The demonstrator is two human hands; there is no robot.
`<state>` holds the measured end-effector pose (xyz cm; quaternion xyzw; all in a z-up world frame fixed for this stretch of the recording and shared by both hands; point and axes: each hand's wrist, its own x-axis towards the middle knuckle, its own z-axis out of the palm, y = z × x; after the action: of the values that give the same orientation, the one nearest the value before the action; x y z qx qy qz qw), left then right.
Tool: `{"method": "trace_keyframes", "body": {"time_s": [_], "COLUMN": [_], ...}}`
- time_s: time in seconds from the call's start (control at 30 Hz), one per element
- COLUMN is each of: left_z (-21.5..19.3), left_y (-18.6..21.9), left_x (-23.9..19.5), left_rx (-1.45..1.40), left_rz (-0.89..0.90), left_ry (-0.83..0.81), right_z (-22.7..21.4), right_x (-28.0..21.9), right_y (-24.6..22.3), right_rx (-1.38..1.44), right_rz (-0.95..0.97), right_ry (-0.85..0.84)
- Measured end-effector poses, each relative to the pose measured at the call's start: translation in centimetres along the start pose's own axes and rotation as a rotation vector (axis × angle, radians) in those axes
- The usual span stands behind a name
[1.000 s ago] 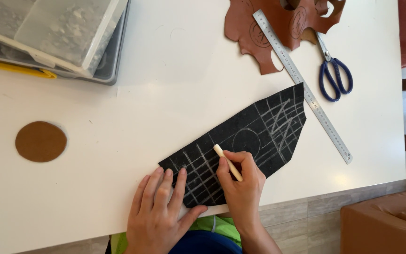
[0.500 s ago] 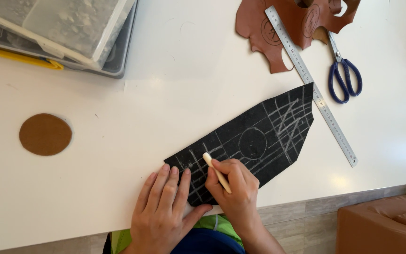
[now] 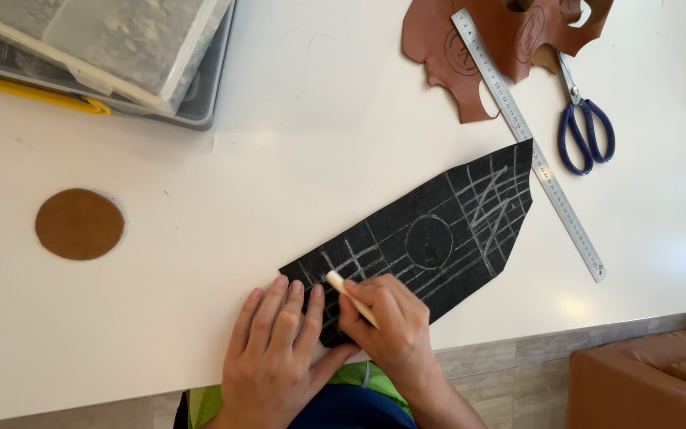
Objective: Marking a pattern on a piece of black leather using a white chalk pencil and a ruler
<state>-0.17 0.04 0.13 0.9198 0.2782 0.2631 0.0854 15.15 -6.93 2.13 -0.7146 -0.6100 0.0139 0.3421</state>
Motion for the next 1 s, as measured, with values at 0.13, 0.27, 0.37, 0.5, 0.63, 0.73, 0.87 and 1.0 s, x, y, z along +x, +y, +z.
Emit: {"method": "trace_keyframes", "body": {"time_s": [0.13,0.27,0.37,0.5,0.63,0.73,0.87,1.0], "left_z": [0.0,0.1,0.0,-0.1,-0.2,-0.4,-0.8,-1.5], "left_y": [0.0,0.1,0.1,0.1,0.2,0.2,-1.0,-4.6], "left_x": [-0.2,-0.2,-0.2,-0.2,-0.2,-0.1,0.8,2.9], "left_rx": [0.003,0.016,0.019,0.025,0.026,0.035,0.072,0.059], "left_rz": [-0.015,-0.012,-0.013,-0.019,-0.008,-0.011,-0.002,0.072], "left_ry": [-0.017,-0.015,-0.013,-0.034,-0.042,-0.019,-0.093,-0.201], "right_z": [0.1,-0.2,-0.1,-0.1,-0.6,-1.4,-3.4,-5.7], "right_x": [0.0,-0.3,-0.5,-0.8,-0.6,-0.9,-2.0,-5.2], "right_y": [0.3,0.3,0.2,0.4,0.3,0.5,0.8,3.9], "right_rx": [-0.055,-0.075,-0.05,-0.023,0.0,0.063,0.284,0.259], "right_rz": [0.072,0.316,0.49,0.64,0.674,0.707,0.632,0.664], "right_ry": [0.11,0.165,0.186,0.207,0.2,0.184,0.292,0.393]}}
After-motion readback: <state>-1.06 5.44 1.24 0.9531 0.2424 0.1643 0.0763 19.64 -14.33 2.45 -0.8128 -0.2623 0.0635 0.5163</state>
